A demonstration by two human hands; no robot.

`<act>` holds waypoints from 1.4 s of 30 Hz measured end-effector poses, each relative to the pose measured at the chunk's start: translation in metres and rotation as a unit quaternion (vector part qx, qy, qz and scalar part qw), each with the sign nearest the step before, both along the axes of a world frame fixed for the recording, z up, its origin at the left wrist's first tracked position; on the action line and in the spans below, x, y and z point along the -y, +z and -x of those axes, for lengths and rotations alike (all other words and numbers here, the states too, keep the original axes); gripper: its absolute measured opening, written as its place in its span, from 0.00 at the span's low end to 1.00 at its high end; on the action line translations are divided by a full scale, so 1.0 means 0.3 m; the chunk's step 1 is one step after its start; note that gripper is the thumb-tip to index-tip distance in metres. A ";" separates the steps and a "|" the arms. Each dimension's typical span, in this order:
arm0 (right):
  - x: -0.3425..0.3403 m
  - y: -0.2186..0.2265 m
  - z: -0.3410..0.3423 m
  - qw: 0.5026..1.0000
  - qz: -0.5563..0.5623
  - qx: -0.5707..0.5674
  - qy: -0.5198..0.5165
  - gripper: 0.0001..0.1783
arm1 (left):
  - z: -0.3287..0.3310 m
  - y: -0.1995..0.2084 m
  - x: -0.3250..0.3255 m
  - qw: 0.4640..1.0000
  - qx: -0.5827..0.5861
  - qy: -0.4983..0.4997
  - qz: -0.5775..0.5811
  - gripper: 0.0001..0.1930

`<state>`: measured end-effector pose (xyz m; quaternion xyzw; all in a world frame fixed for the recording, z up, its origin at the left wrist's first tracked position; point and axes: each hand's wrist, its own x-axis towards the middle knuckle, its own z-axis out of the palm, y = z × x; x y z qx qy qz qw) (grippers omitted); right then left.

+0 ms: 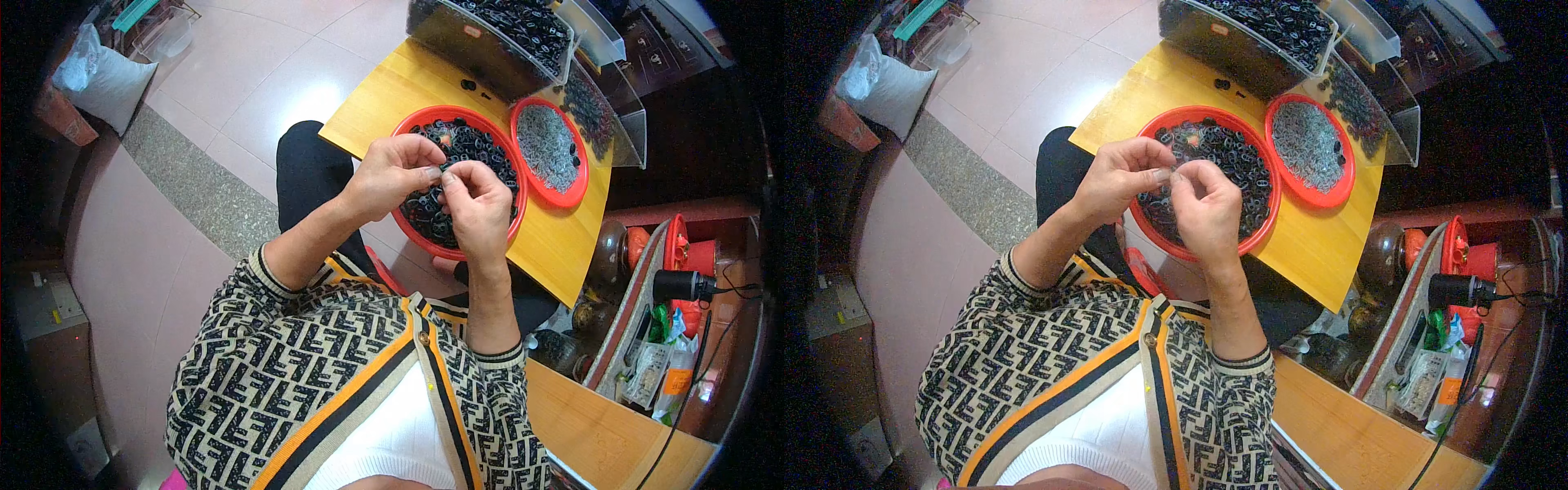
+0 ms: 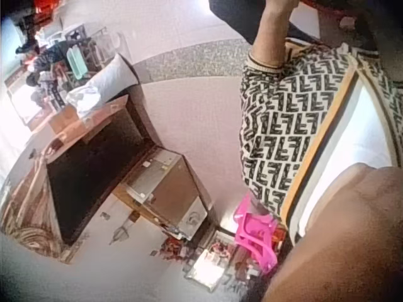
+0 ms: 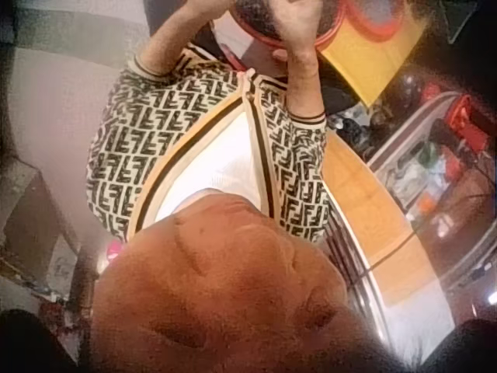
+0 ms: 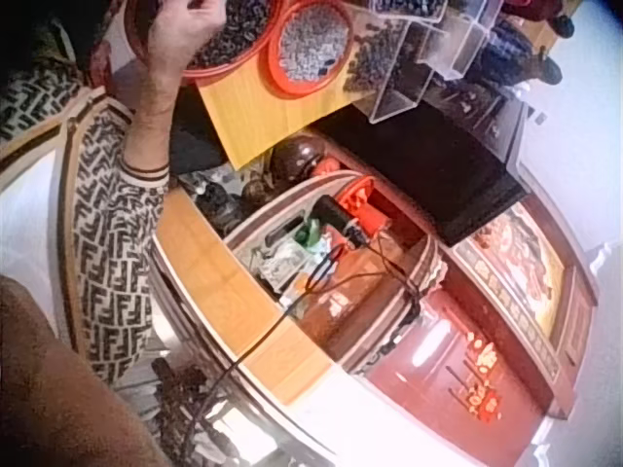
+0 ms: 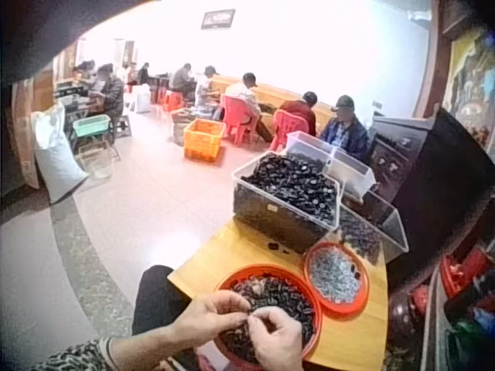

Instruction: Assembling small black plastic clips and sorting them into trays in a workshop setting.

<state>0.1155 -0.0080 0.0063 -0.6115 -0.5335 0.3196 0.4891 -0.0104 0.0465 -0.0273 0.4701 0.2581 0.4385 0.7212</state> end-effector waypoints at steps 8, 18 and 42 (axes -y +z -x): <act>-0.070 0.002 -0.024 0.999 0.001 -0.045 0.022 0.03 | -0.018 -0.021 -0.062 0.975 0.147 -0.073 0.147 0.09; -0.239 -0.017 -0.140 0.996 0.071 0.054 0.027 0.07 | 0.011 -0.072 -0.106 0.964 0.191 -0.090 0.164 0.07; -0.100 0.005 -0.128 0.944 0.043 -0.327 -0.005 0.04 | -0.110 -0.021 -0.111 0.953 0.223 -0.128 0.160 0.09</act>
